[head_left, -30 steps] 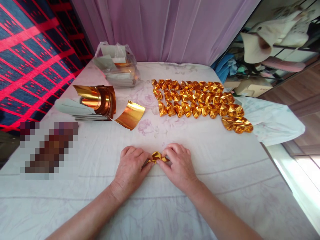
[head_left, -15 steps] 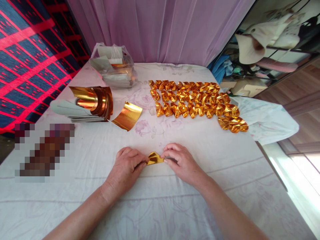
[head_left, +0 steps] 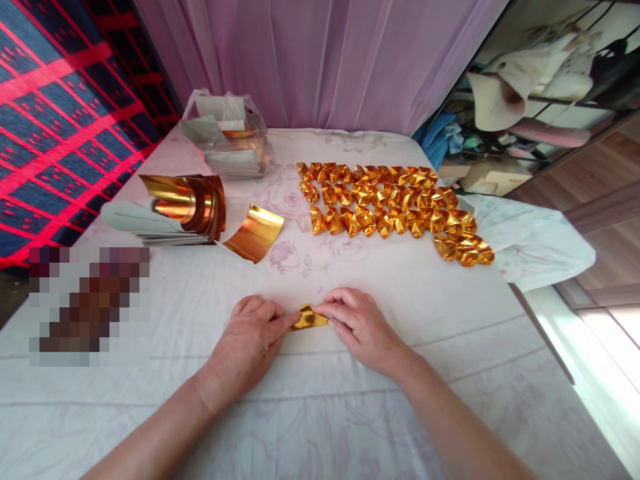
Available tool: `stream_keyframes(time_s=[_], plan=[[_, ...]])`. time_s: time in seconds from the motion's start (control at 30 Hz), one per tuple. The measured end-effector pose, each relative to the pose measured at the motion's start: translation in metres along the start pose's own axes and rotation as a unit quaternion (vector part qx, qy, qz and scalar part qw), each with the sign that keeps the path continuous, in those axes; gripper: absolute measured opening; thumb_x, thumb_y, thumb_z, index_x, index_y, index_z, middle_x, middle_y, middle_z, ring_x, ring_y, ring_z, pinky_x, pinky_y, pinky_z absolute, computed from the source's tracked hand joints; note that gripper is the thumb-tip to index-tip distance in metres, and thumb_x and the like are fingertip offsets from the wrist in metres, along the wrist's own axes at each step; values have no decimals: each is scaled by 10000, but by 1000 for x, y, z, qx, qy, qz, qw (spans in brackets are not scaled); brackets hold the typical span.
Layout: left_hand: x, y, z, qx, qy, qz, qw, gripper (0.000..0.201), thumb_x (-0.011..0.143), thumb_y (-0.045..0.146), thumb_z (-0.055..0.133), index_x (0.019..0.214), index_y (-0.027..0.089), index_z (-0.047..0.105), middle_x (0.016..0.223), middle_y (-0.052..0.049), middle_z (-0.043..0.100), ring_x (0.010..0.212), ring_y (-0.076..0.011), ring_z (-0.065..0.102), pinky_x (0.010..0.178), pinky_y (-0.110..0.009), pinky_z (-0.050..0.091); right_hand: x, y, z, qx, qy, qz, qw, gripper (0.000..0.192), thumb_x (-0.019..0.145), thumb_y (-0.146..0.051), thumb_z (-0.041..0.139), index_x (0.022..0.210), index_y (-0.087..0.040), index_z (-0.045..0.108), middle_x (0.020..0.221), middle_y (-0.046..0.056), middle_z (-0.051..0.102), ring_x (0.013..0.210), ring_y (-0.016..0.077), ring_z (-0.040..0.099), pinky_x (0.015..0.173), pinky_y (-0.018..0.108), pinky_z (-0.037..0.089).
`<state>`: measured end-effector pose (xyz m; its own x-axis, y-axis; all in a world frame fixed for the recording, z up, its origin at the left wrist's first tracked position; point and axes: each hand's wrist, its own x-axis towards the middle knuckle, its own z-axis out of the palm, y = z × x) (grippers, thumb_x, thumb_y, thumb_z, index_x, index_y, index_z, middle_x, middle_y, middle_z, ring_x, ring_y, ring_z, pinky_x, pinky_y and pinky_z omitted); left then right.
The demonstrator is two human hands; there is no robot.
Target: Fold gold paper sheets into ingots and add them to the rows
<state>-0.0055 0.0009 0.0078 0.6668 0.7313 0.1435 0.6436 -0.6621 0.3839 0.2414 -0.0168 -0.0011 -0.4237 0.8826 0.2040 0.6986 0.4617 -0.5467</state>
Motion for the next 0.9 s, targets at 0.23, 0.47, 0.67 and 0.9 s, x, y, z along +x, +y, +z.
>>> stream_keyframes(time_s=[0.23, 0.47, 0.67, 0.9], plan=[[1, 11, 0, 106, -40, -8, 994, 382, 926, 140, 532, 1281, 255, 613, 900, -51, 621, 867, -237, 536, 839, -440, 466, 0, -13, 4, -135, -42, 13, 990, 516, 876, -51, 539, 1302, -332, 621, 1156, 80, 615, 1036, 232, 564, 874, 388, 453], [4, 17, 0, 146, -25, -3, 989, 374, 933, 118, 467, 1258, 225, 616, 845, -45, 604, 822, -235, 556, 917, -508, 453, 1, -14, 5, -138, -39, 7, 990, 485, 881, -55, 520, 1278, -306, 639, 1156, 80, 620, 1020, 234, 569, 843, 381, 442], [5, 22, 1, 199, -22, 4, 980, 374, 899, 97, 494, 1238, 169, 634, 828, -51, 606, 805, -249, 565, 951, -541, 436, 3, -14, 5, -112, -41, 18, 993, 520, 840, -27, 492, 1256, -294, 652, 1148, 81, 608, 1034, 232, 561, 874, 403, 455], [5, 12, -2, 99, -11, -7, 995, 311, 951, 217, 509, 1221, 229, 662, 859, -50, 611, 861, -238, 548, 858, -436, 450, 1, 1, 5, -32, 16, -19, 999, 488, 864, -66, 458, 1311, -213, 589, 1181, 92, 631, 1101, 215, 586, 963, 413, 487]])
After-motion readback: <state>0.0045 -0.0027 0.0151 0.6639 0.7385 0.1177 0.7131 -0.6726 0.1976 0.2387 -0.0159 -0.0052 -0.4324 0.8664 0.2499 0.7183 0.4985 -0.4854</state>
